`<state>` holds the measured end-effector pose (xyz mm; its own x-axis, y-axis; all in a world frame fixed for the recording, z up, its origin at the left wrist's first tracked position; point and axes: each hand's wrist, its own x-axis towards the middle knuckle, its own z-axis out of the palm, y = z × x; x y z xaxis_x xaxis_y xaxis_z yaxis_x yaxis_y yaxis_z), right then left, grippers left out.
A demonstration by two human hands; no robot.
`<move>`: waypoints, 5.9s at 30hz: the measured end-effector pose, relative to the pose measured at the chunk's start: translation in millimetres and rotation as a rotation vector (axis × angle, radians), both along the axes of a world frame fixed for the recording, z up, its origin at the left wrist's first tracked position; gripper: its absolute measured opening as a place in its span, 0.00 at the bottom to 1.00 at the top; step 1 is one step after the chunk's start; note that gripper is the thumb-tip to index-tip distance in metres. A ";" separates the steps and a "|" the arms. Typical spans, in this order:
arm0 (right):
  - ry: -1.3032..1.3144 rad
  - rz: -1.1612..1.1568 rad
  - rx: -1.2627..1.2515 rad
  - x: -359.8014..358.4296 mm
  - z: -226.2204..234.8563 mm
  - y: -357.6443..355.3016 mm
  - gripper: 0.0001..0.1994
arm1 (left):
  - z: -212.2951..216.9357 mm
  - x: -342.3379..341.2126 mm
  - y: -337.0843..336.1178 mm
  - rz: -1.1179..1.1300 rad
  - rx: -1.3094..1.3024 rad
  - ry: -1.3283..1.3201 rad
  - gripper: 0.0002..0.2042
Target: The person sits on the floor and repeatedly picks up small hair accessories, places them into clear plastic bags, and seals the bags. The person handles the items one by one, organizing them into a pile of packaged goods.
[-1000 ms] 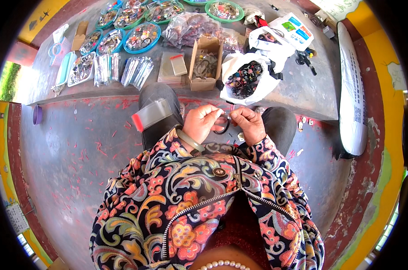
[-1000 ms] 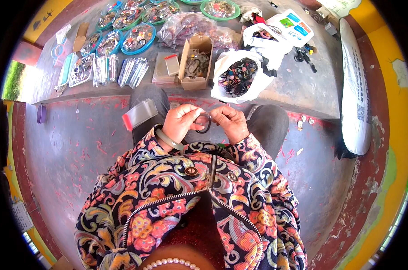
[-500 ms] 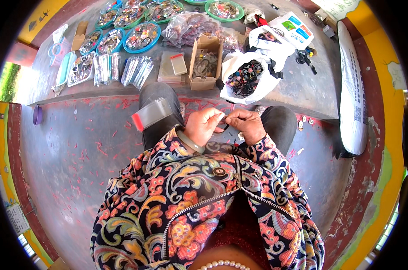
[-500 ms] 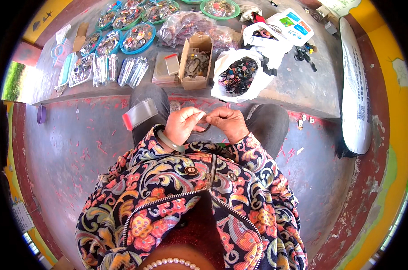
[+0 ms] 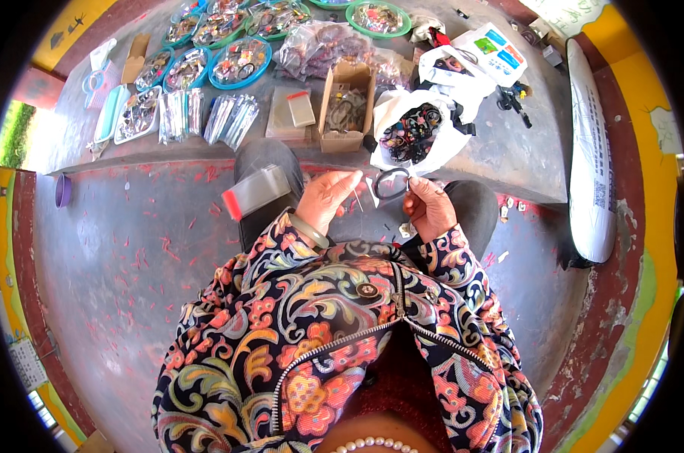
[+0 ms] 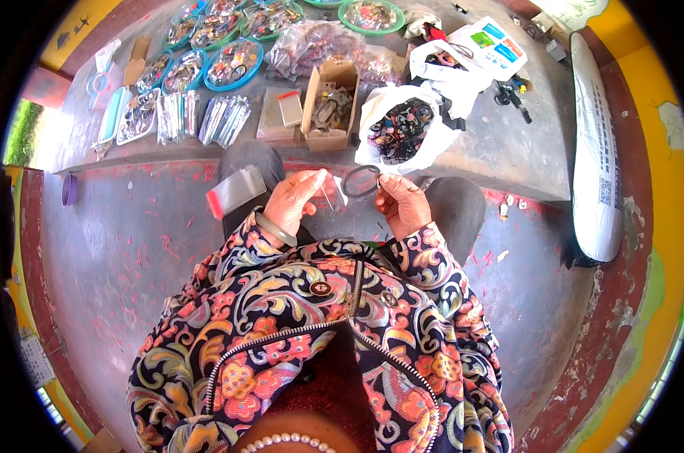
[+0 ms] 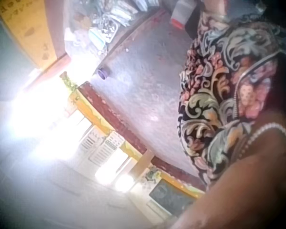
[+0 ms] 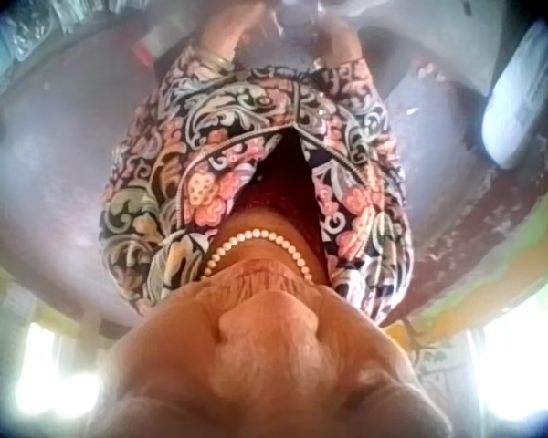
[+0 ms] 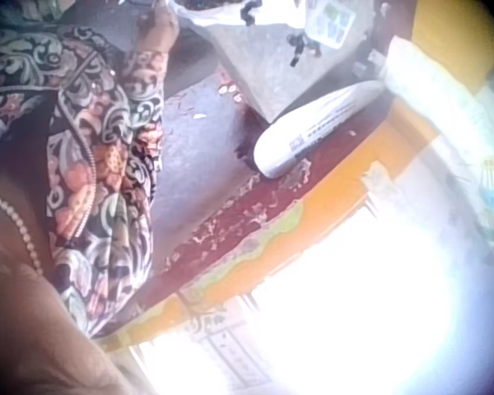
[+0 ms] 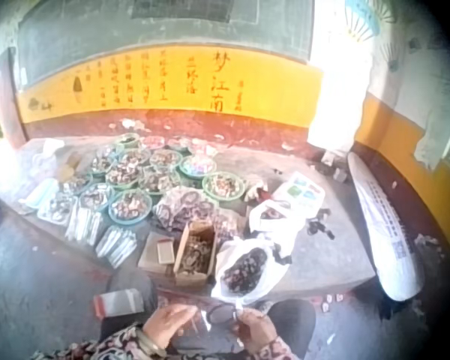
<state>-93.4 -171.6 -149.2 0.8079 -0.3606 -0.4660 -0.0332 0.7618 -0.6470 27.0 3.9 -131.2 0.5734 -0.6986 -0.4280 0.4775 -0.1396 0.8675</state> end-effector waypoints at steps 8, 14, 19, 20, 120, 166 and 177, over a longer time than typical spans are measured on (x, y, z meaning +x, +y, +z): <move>0.107 0.132 -0.030 6.5 2.7 17.4 0.02 | -11.9 -11.6 -8.3 0.106 -0.178 0.374 0.10; 0.047 0.313 -0.222 7.7 2.6 24.9 0.05 | -20.2 -9.5 -6.8 0.114 -0.138 0.267 0.07; 0.021 0.194 -0.347 9.6 2.3 21.7 0.08 | -14.9 -11.8 -5.5 -0.030 -0.066 0.064 0.07; 0.005 0.175 -0.330 10.1 2.8 22.4 0.08 | -12.6 -14.8 -6.7 -0.046 -0.085 0.074 0.07; -0.022 0.135 -0.332 8.0 -9.7 30.6 0.02 | -11.4 -14.4 -8.6 0.007 -0.079 -0.234 0.05; 0.043 -0.193 -0.413 7.2 -6.5 27.6 0.09 | -15.1 -13.9 -8.9 -0.316 0.003 -0.171 0.10; 0.070 -0.075 -0.298 7.8 -4.3 26.8 0.10 | -15.7 -14.5 -7.7 -0.168 -0.022 -0.042 0.10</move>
